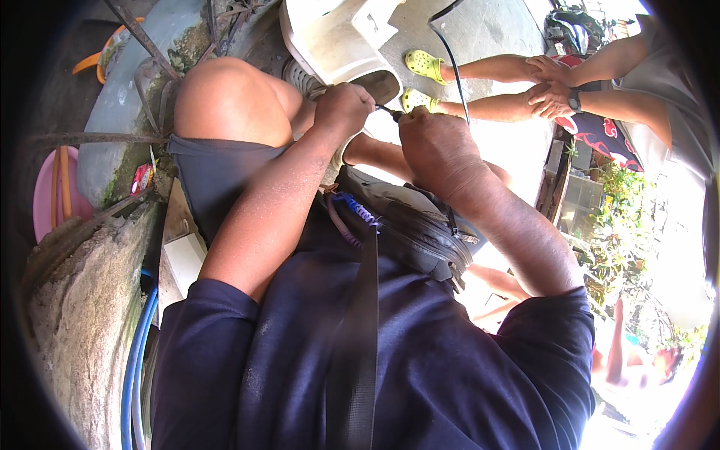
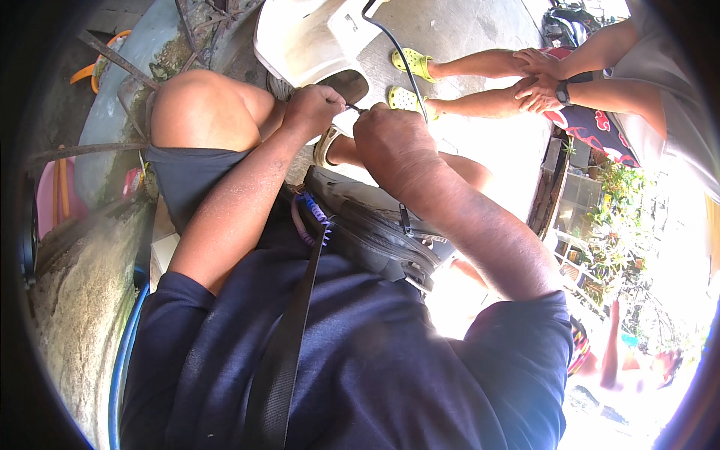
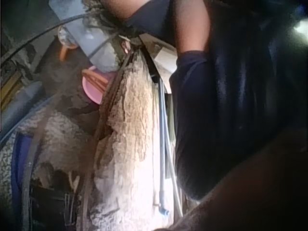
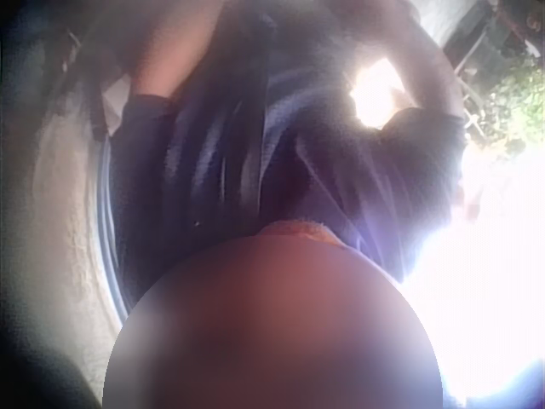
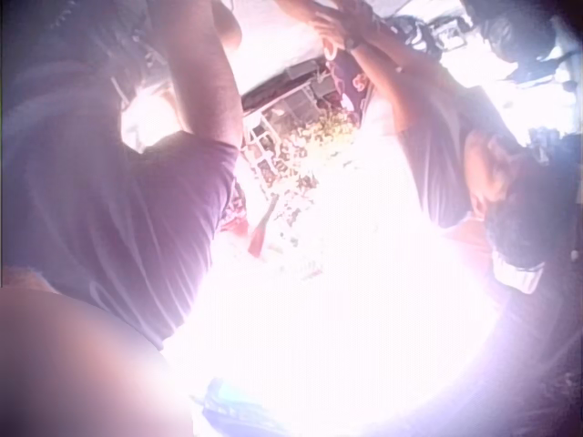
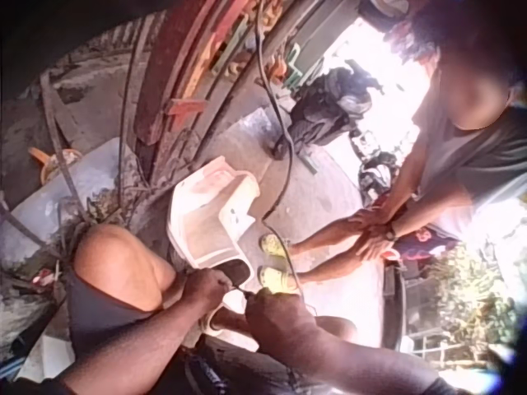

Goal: The person uses a soldering iron to apply a dark sealant or adhesive along the seams of a white plastic component. They hold the part steady with one hand while guiding the tool with the other, then inspect the treated area.

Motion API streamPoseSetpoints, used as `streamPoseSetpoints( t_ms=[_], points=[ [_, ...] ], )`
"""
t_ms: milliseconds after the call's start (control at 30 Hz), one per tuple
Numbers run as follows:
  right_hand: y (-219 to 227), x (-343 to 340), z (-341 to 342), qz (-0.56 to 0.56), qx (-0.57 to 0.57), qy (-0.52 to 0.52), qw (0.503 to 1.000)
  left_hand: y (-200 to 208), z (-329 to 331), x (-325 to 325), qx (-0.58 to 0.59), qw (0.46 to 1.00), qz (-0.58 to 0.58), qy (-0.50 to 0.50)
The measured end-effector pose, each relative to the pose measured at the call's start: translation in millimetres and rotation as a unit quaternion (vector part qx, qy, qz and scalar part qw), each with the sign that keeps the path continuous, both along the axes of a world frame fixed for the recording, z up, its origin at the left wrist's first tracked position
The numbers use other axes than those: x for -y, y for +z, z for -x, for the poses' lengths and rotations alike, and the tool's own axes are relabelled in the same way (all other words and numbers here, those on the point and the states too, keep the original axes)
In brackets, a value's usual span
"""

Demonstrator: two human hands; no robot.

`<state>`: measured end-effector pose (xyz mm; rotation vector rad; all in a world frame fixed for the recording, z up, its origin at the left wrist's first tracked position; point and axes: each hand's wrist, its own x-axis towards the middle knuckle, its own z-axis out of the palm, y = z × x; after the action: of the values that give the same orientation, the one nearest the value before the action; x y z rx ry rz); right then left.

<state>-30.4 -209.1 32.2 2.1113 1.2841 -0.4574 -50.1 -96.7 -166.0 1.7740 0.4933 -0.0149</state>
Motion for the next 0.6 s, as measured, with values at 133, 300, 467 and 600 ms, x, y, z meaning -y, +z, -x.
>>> streamPoseSetpoints(
  t_ms=[133,300,467,600],
  points=[
    [0.0,-0.5,2.1,0.006,0.013,0.002,1.0,0.5,0.3,0.5,0.005,1.0,0.01,0.001],
    [1.8,-1.8,0.9,0.027,0.016,0.005,0.999,3.6,0.8,0.6,0.001,1.0,0.009,0.001],
    [-1.3,0.3,-2.7,0.026,0.017,0.021,0.999,4.0,0.2,0.6,-0.007,1.0,0.009,-0.002],
    [-3.2,2.7,-4.8,0.019,0.024,0.035,0.999,1.4,-1.1,1.9,-0.006,1.0,-0.003,0.002]
  ],
)
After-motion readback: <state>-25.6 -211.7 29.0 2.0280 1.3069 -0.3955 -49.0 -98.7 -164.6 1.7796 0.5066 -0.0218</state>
